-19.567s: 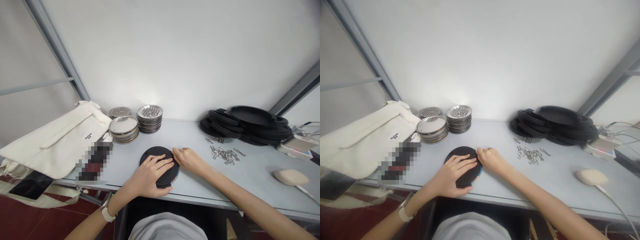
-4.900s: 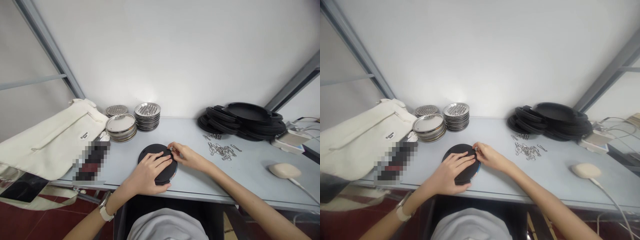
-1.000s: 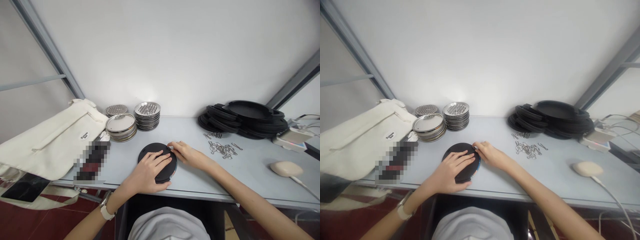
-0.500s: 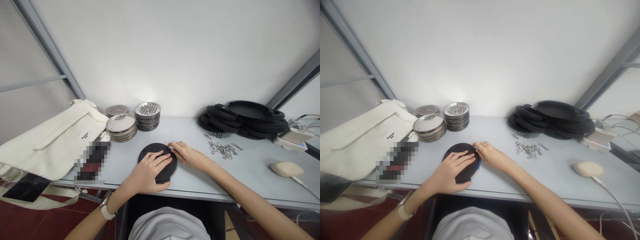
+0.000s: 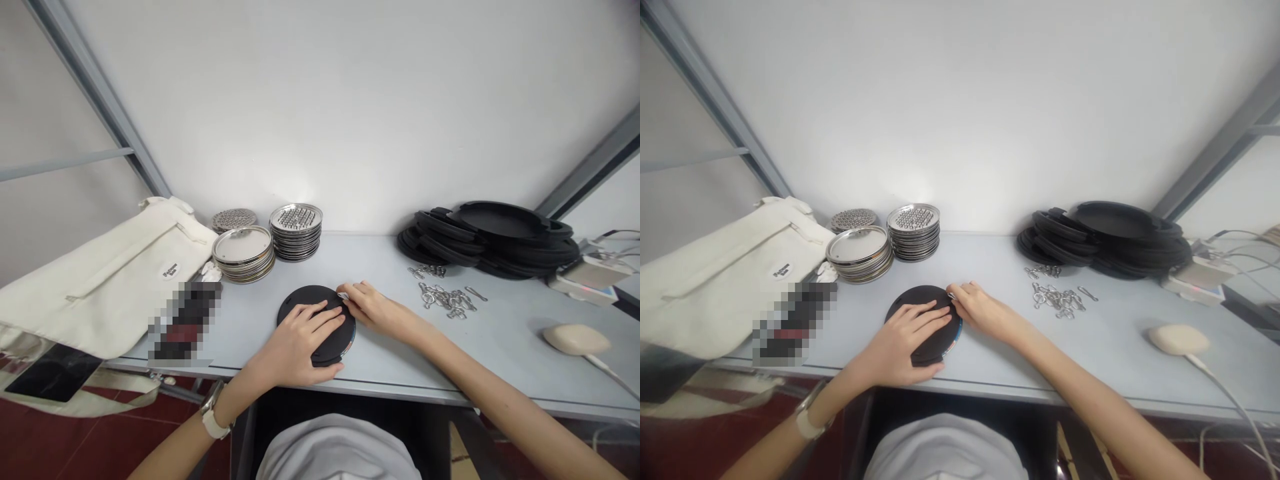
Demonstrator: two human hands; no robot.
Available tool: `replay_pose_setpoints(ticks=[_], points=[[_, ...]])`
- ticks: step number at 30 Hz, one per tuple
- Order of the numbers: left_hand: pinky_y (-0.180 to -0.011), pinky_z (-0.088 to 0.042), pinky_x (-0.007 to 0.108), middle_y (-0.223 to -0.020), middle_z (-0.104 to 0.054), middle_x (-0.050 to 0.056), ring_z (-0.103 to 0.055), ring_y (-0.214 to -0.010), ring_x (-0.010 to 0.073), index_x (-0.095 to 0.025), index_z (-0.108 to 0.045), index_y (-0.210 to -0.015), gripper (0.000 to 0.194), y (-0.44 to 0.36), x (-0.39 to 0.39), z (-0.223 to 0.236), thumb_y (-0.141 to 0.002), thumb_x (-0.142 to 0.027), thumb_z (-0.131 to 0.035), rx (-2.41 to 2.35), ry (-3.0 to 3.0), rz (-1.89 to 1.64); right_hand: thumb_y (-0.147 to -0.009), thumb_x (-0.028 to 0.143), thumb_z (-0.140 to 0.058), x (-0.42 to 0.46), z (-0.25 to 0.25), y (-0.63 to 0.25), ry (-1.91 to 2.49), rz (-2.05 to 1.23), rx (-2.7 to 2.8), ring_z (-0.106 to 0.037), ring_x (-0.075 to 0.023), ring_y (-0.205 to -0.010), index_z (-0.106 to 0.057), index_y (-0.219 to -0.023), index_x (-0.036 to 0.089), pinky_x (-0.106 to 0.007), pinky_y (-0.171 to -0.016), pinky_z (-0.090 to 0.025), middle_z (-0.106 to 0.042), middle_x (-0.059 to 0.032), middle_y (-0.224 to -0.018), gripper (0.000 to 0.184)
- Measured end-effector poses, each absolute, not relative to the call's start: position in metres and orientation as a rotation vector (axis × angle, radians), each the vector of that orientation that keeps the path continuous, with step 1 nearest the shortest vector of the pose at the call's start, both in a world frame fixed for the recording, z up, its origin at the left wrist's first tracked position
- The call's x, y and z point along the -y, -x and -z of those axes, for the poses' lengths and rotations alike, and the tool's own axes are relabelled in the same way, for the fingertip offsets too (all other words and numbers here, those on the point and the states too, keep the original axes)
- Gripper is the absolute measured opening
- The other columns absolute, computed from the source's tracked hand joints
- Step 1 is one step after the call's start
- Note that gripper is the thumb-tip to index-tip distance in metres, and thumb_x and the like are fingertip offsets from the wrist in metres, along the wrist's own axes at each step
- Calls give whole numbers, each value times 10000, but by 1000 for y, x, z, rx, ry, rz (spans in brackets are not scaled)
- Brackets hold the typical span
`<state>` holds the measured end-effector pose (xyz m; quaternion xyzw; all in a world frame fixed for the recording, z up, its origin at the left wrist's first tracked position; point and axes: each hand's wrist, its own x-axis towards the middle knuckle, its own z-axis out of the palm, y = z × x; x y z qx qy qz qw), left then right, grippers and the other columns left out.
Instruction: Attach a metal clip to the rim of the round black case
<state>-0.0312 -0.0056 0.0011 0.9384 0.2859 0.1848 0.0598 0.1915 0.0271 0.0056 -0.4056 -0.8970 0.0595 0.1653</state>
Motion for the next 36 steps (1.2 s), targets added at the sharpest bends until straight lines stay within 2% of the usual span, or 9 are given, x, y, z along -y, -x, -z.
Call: replay_pose_setpoints(ticks=[7, 22, 30, 36], points=[[-1051, -297, 446, -1372, -479, 69, -342, -1322, 293, -226, -365, -1395, 684, 31, 6, -2, -785, -436, -593, -856, -2836, -559, -938, 194, -394, -29, -3, -193, 1153, -288, 2502, -556, -211, -835, -488, -1037, 189, -334, -718, -478, -591, -82, -880, 136], [-1064, -285, 439, -1391, -461, 51, -323, -1332, 286, -214, -381, -1385, 668, 32, 5, 0, -788, -434, -586, -851, -2824, -548, -932, 229, -422, -30, -7, -194, 1204, -422, 2450, -549, -191, -818, -501, -1084, 191, -286, -716, -456, -570, -47, -797, 175], [-1058, -297, 440, -1371, -482, 55, -342, -1323, 281, -222, -385, -1381, 669, 32, 6, -1, -783, -435, -596, -858, -2843, -550, -915, 260, -458, -37, -7, -196, 1174, -555, 2442, -495, -133, -640, -508, -1081, 182, -233, -645, -415, -499, 25, -648, 190], [-1061, -297, 434, -1376, -478, 47, -339, -1326, 273, -223, -378, -1385, 675, 32, 6, -1, -784, -439, -596, -864, -2843, -552, -904, 247, -462, -39, -8, -197, 1142, -639, 2420, -454, -110, -594, -495, -1086, 192, -214, -607, -389, -461, 43, -643, 194]])
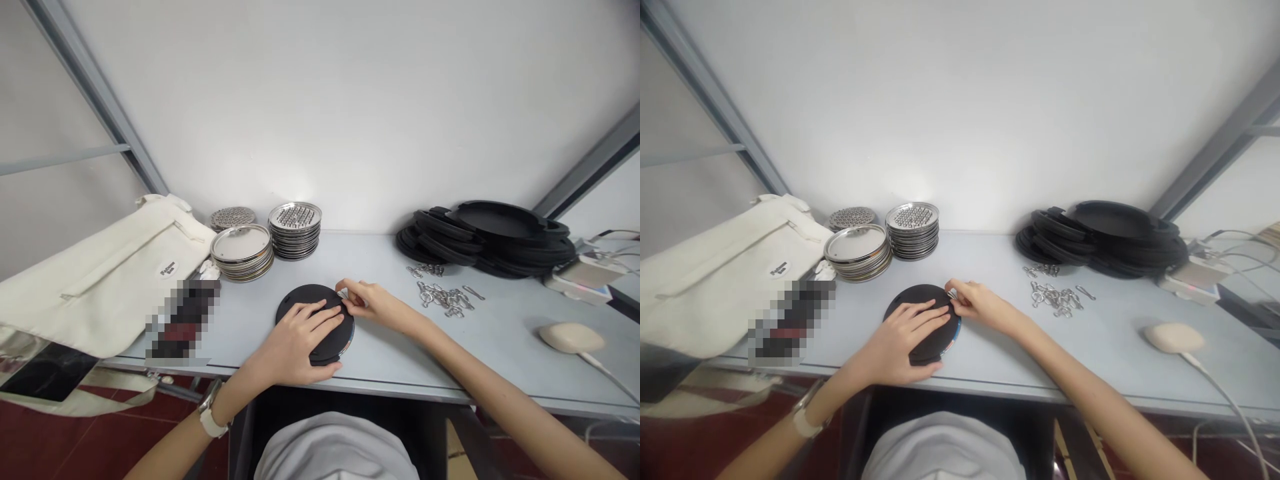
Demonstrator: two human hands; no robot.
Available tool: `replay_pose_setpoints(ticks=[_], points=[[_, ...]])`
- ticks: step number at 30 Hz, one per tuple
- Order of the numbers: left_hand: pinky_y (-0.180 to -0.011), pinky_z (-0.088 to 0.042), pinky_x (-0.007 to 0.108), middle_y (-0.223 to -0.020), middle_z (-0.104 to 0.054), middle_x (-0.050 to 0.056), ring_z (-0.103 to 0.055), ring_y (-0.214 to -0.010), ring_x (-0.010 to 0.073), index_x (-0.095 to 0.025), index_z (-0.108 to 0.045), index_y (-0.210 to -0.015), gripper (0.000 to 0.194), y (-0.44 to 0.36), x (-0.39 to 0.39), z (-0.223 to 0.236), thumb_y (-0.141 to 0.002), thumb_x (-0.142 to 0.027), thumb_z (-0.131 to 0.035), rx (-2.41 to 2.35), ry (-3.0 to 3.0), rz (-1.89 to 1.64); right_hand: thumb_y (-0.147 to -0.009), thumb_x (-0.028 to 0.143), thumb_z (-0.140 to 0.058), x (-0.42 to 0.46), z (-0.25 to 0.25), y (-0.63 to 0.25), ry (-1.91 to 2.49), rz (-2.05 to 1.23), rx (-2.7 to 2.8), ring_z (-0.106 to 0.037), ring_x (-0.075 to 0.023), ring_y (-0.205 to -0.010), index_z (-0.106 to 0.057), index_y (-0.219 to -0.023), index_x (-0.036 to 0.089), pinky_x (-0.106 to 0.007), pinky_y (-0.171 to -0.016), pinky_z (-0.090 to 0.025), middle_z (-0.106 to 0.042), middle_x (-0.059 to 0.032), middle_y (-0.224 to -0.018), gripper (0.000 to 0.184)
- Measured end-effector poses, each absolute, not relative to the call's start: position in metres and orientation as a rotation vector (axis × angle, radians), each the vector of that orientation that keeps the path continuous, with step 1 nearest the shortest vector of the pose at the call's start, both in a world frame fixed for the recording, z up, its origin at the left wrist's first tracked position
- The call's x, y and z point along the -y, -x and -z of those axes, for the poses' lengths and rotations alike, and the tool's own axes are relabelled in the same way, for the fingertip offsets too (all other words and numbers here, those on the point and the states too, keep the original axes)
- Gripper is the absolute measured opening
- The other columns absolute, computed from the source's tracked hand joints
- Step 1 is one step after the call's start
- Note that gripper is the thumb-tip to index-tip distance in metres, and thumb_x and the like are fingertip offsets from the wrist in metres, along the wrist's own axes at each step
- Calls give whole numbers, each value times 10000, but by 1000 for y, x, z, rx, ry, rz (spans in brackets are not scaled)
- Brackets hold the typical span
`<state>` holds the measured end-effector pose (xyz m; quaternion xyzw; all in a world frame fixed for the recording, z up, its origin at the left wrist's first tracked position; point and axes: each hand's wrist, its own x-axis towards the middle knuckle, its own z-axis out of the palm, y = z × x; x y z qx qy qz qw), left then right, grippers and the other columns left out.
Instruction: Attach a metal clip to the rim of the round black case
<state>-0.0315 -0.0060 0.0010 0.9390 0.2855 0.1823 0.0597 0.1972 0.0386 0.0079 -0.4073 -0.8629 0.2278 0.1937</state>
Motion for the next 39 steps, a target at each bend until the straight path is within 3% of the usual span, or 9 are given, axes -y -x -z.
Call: replay_pose_setpoints(ticks=[9, 18, 26, 39], points=[[-1063, -293, 425, -1372, -481, 52, -342, -1324, 272, -220, -377, -1386, 678, 31, 6, -1, -782, -431, -600, -865, -2844, -571, -913, 246, -447, -37, -3, -197, 1155, -568, 2386, -488, -137, -657, -525, -964, 200, -230, -622, -403, -493, 18, -657, 104], [-1066, -288, 433, -1386, -465, 45, -324, -1332, 276, -220, -363, -1395, 683, 31, 5, 0, -793, -443, -595, -885, -2835, -557, -942, 257, -410, -37, 3, -198, 1108, -472, 2331, -542, -176, -769, -452, -1139, 201, -291, -716, -448, -574, -22, -772, 210], [-1071, -283, 419, -1404, -445, 41, -313, -1341, 266, -215, -357, -1398, 690, 32, 6, 0, -789, -428, -601, -877, -2828, -567, -928, 255, -469, -38, -1, -197, 1079, -306, 2223, -538, -190, -833, -531, -871, 208, -339, -777, -434, -602, -51, -860, 96], [-1060, -295, 438, -1384, -463, 59, -324, -1331, 280, -219, -354, -1399, 687, 32, 6, 1, -793, -436, -593, -880, -2828, -563, -936, 236, -453, -37, 13, -185, 1137, -414, 2114, -527, -181, -785, -531, -871, 203, -356, -800, -412, -599, -21, -776, 107]])
